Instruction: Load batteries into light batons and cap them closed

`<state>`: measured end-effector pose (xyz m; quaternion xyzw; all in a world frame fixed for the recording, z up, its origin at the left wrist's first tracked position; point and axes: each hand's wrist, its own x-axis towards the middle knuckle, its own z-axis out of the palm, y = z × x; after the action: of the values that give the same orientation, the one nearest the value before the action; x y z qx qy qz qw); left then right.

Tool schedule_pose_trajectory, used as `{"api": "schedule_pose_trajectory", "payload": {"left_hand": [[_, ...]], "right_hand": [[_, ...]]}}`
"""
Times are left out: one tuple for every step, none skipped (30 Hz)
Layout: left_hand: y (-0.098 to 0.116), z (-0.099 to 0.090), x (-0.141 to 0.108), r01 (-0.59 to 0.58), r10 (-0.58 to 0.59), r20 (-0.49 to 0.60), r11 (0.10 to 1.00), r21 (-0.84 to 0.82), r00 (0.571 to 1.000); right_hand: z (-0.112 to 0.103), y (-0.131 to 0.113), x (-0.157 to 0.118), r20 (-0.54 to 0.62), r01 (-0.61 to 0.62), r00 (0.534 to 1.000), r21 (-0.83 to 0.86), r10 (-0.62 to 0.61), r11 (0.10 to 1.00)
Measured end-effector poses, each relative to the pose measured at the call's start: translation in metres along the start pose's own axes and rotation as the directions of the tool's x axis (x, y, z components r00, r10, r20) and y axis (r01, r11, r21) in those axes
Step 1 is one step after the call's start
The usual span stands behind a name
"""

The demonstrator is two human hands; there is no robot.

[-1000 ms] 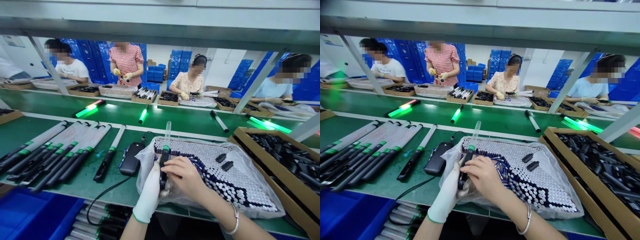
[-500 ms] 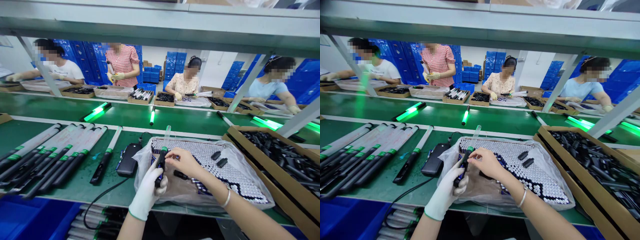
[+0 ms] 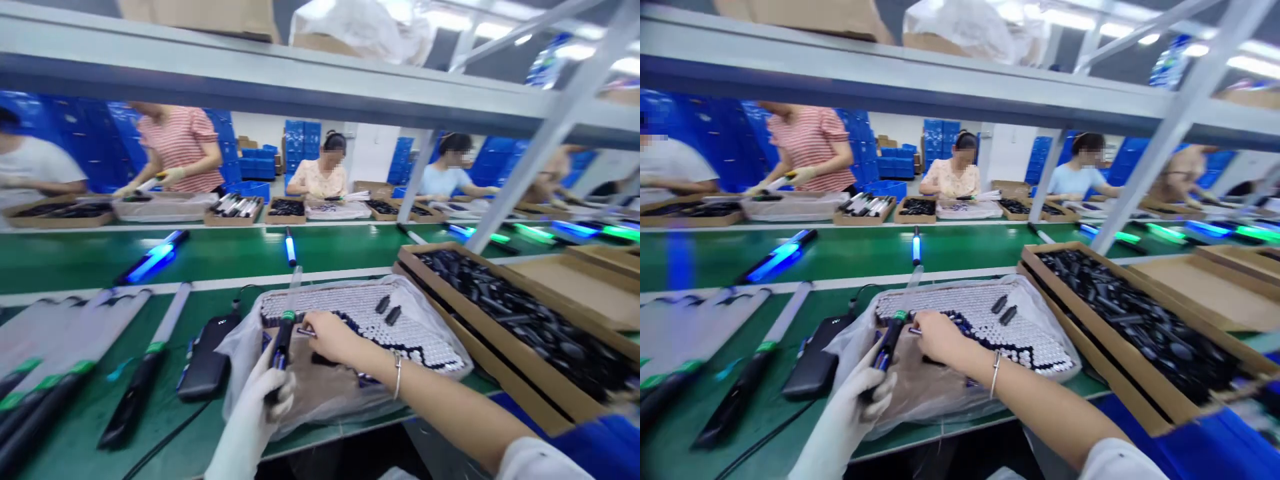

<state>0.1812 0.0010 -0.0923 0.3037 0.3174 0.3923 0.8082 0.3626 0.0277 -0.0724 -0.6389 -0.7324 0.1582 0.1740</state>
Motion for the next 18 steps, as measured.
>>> {"api": "schedule_pose_trajectory", "payload": {"left_hand": [[0.001,-0.002,0.002,0.022,-0.022,0.001,0.999,0.027,1.000],[0.001,-0.004,0.004,0.047,-0.047,-0.001,0.998,0.050,0.999],[0.002,-0.005,0.006,0.074,-0.074,-0.012,0.995,0.068,0.997],[0.002,-0.006,0.008,0.102,-0.100,-0.029,0.991,0.082,0.995],[0.003,-0.005,0.008,0.131,-0.125,-0.056,0.986,0.100,0.991],[0.003,-0.005,0.008,0.155,-0.143,-0.101,0.981,0.114,0.984],[0.003,-0.003,0.007,0.170,-0.149,-0.157,0.977,0.128,0.976],[0.003,-0.001,0.007,0.172,-0.139,-0.218,0.974,0.144,0.966],[0.002,0.001,0.006,0.158,-0.109,-0.270,0.973,0.166,0.957],[0.002,0.002,0.005,0.133,-0.072,-0.300,0.973,0.187,0.951],[0.001,0.004,0.005,0.114,-0.048,-0.306,0.973,0.201,0.951],[0.000,0.005,0.005,0.102,-0.039,-0.289,0.973,0.206,0.957],[0.000,0.007,0.005,0.103,-0.049,-0.254,0.974,0.203,0.966],[-0.001,0.008,0.005,0.108,-0.065,-0.218,0.975,0.192,0.974],[-0.001,0.009,0.005,0.119,-0.084,-0.187,0.976,0.181,0.979],[-0.002,0.011,0.004,0.128,-0.097,-0.168,0.975,0.182,0.981],[-0.002,0.013,0.003,0.130,-0.099,-0.159,0.971,0.201,0.982],[-0.003,0.015,0.002,0.135,-0.101,-0.156,0.964,0.227,0.983]], "right_hand": [[-0.007,0.003,-0.010,-0.020,-0.004,1.000,0.026,0.005,1.000],[-0.013,0.005,-0.021,-0.041,-0.011,0.999,0.045,0.013,0.999],[-0.017,0.008,-0.032,-0.069,-0.019,0.997,0.078,0.025,0.997],[-0.020,0.011,-0.044,-0.109,-0.025,0.993,0.136,0.040,0.990],[-0.021,0.013,-0.056,-0.157,-0.026,0.986,0.222,0.062,0.975],[-0.021,0.016,-0.067,-0.208,-0.019,0.974,0.332,0.093,0.943],[-0.020,0.018,-0.077,-0.255,-0.003,0.958,0.451,0.132,0.892],[-0.018,0.021,-0.086,-0.290,0.019,0.941,0.561,0.175,0.828],[-0.016,0.024,-0.093,-0.310,0.039,0.927,0.644,0.213,0.764],[-0.014,0.026,-0.099,-0.318,0.053,0.918,0.692,0.238,0.720],[-0.011,0.029,-0.103,-0.322,0.061,0.912,0.719,0.254,0.692],[-0.009,0.031,-0.106,-0.322,0.066,0.910,0.734,0.260,0.676],[-0.007,0.032,-0.109,-0.319,0.064,0.910,0.739,0.264,0.671],[-0.006,0.034,-0.110,-0.316,0.059,0.910,0.739,0.269,0.671],[-0.004,0.034,-0.111,-0.315,0.051,0.909,0.736,0.274,0.675],[-0.004,0.034,-0.112,-0.318,0.044,0.905,0.730,0.281,0.682],[-0.003,0.034,-0.112,-0.328,0.044,0.901,0.720,0.284,0.692],[-0.003,0.033,-0.111,-0.346,0.053,0.895,0.708,0.280,0.705]]}}
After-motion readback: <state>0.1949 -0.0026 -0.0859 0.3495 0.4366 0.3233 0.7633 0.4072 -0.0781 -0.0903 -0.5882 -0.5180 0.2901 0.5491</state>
